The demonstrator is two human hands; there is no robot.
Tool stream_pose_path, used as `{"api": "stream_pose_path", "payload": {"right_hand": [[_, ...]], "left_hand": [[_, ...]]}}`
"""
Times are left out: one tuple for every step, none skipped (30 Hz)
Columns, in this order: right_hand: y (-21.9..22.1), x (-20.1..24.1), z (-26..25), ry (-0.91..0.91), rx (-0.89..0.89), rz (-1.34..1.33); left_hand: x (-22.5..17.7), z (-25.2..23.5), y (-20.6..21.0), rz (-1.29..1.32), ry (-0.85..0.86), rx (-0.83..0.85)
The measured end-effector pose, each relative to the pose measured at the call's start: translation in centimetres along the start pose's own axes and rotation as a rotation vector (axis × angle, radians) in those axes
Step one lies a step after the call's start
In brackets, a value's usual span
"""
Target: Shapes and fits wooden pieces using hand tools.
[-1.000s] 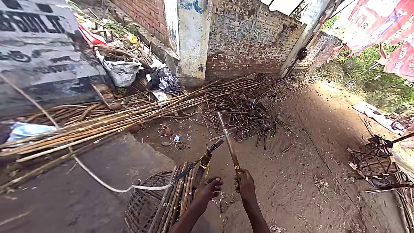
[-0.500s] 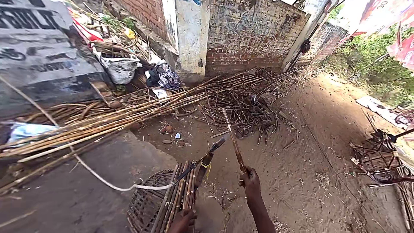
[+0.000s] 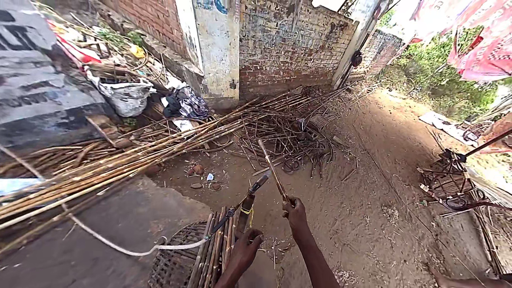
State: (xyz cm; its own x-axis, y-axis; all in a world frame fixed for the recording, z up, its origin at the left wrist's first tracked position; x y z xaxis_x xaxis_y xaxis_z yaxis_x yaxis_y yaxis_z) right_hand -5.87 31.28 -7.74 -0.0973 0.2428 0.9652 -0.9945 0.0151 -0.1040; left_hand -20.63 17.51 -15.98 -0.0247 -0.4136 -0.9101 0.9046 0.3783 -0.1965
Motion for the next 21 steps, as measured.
{"api": "stream_pose_path", "payload": {"right_hand": [[0.0,0.0,-0.1,0.024,0.004,-0.046],[0.0,0.0,0.0,0.049,0.01,-0.091],[0.0,-0.1,0.0,0.07,0.012,-0.129],[-0.1,-0.2,0.0,0.087,0.012,-0.162],[-0.2,-0.3,0.1,0.105,0.008,-0.192],[-0.3,-0.4,0.3,0.116,0.009,-0.22],[-0.4,-0.5,0.5,0.124,0.01,-0.24],[-0.5,-0.6,0.7,0.127,0.015,-0.255],[-0.5,-0.6,0.8,0.124,0.025,-0.265],[-0.4,-0.6,0.9,0.119,0.035,-0.27],[-0.3,-0.6,1.0,0.112,0.042,-0.271],[-0.1,-0.5,1.1,0.105,0.045,-0.273],[0.0,-0.5,1.2,0.099,0.051,-0.275],[0.2,-0.4,1.2,0.096,0.053,-0.279],[0.3,-0.3,1.2,0.096,0.052,-0.283],[0.3,-0.3,1.3,0.099,0.048,-0.283],[0.3,-0.3,1.4,0.101,0.04,-0.28],[-0.1,-0.2,1.5,0.099,0.035,-0.266],[-1.0,0.0,1.8,0.086,0.035,-0.227],[-2.4,0.5,2.3,0.06,0.045,-0.159],[-4.6,1.3,3.1,0.015,0.065,-0.061]], "left_hand": [[0.3,0.2,-0.2,-0.013,0.0,-0.004],[0.7,0.5,-0.5,-0.03,-0.002,0.002],[1.0,0.7,-0.7,-0.051,0.005,0.014],[1.4,0.9,-1.0,-0.081,0.023,0.026],[1.8,1.0,-1.3,-0.111,0.046,0.035],[2.1,1.2,-1.6,-0.136,0.066,0.041],[2.3,1.5,-2.0,-0.154,0.07,0.043],[2.4,1.7,-2.5,-0.17,0.067,0.037],[2.4,1.9,-3.0,-0.19,0.067,0.026],[2.2,1.9,-3.5,-0.217,0.067,0.018],[2.1,1.8,-3.9,-0.24,0.074,0.011],[1.9,1.6,-4.2,-0.259,0.087,0.005],[1.6,1.5,-4.5,-0.265,0.103,-0.001],[1.3,1.3,-4.6,-0.268,0.119,-0.006],[1.1,1.1,-4.8,-0.271,0.131,-0.007],[0.9,1.0,-4.9,-0.272,0.148,-0.011],[0.6,0.9,-5.0,-0.267,0.176,-0.018],[0.3,0.9,-5.0,-0.253,0.225,-0.036],[-0.3,1.3,-4.9,-0.233,0.296,-0.065],[-1.6,2.0,-4.9,-0.227,0.402,-0.113],[-3.4,3.1,-5.1,-0.245,0.54,-0.178]]}}
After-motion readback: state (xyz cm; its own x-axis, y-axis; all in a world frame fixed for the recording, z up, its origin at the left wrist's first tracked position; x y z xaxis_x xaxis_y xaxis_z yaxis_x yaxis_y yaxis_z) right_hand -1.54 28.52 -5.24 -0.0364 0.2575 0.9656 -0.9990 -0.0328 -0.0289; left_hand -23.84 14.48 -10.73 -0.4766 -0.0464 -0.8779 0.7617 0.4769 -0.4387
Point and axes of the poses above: each hand's wrist, its own z-axis away from the middle knuckle, its own y-axis out of the palm, x = y × z, the point moved 5 cm from there along -z, towards the middle knuckle, and after that the axes turned 11 degrees about -x, right-handed, at the moved point
